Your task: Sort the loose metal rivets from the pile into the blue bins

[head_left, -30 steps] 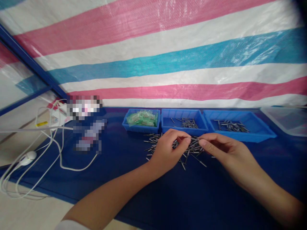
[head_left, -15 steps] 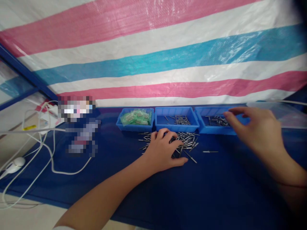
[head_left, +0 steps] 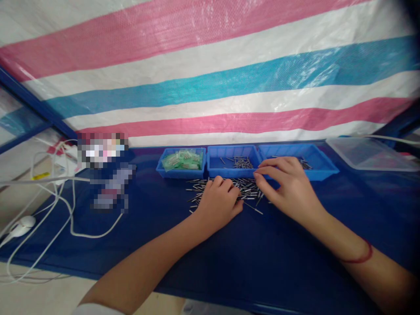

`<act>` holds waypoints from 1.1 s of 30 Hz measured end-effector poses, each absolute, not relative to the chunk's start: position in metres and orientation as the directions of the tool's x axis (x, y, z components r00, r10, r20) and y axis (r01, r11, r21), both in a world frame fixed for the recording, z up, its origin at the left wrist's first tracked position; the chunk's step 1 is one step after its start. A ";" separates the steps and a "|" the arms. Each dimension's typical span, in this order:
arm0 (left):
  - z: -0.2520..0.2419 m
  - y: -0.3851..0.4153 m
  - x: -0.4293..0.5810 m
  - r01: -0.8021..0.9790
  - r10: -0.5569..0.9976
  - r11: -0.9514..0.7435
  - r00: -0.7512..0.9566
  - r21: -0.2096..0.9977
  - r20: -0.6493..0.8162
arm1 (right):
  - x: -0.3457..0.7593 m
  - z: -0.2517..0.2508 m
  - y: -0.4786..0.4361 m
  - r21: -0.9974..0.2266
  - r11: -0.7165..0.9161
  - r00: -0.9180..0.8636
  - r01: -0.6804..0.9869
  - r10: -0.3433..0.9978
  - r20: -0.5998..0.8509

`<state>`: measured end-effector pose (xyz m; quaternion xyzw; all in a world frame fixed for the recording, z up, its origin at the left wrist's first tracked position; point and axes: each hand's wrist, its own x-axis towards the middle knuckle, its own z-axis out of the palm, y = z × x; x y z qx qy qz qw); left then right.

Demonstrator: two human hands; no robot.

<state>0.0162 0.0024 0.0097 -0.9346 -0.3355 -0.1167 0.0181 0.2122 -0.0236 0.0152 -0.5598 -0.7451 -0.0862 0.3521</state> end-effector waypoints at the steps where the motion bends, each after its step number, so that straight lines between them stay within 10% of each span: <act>1: 0.010 0.002 0.018 0.633 0.620 -0.774 0.749 0.025 0.231 | 0.209 0.016 -0.022 -0.258 0.385 -0.164 0.886 0.782 0.601; 7: 0.013 0.008 0.017 0.638 0.627 -0.769 0.737 0.048 0.252 | 0.196 0.017 -0.016 -0.355 0.456 -0.197 0.816 0.797 0.571; 21: 0.006 0.005 0.002 0.269 0.890 -0.403 0.337 0.875 0.307 | 0.174 0.002 -0.037 -0.729 0.347 -0.091 0.590 0.926 0.367; 33: 0.007 0.001 0.002 0.210 0.889 -0.356 0.378 0.911 0.260 | 0.175 0.000 -0.036 -0.838 0.324 -0.072 0.440 0.942 0.327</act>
